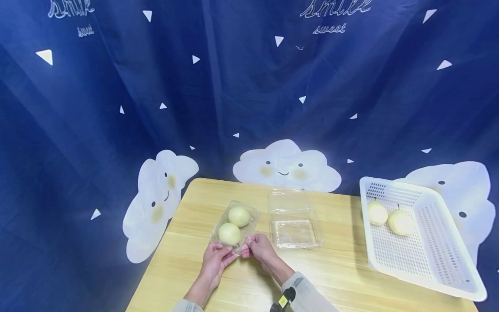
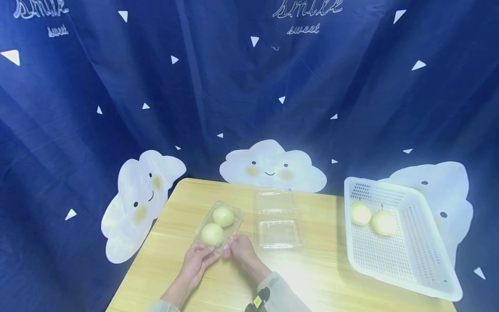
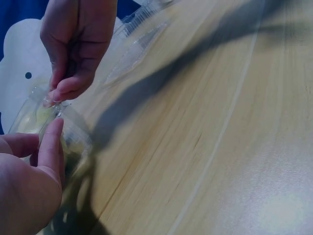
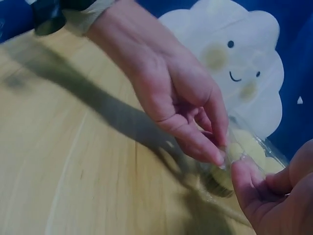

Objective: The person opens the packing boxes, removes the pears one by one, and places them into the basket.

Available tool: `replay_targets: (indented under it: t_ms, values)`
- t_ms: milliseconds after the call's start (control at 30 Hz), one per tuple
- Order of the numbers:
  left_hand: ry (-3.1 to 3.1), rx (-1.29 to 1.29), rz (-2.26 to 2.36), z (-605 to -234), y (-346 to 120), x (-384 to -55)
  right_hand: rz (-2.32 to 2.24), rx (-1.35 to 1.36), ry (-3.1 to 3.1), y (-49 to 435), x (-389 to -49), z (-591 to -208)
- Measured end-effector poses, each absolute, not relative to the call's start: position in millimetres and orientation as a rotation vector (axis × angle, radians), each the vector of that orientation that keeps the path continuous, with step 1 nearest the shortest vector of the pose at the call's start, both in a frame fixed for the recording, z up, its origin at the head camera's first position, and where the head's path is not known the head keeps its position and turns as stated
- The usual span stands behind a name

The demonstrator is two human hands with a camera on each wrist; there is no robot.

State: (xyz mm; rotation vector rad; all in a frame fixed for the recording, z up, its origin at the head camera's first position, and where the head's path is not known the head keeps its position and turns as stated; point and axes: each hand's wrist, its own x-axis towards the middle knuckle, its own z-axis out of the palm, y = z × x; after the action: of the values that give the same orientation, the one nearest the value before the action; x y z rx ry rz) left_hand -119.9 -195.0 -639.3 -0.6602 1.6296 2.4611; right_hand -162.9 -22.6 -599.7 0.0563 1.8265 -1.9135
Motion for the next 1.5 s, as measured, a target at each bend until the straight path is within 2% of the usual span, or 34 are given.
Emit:
replay_targets:
  t_ms: [1100, 1500]
  values:
    - [1.638, -0.593, 2.474, -642.0, -187.8, -116.1, -1.937, 0.146, 1.831, -18.8, -159.8, -596.0]
    - [1.603, -0.634, 2.506, -645.5, -191.4, -118.4, -2.003, 0.257, 1.875, -11.1, -170.1, -600.2]
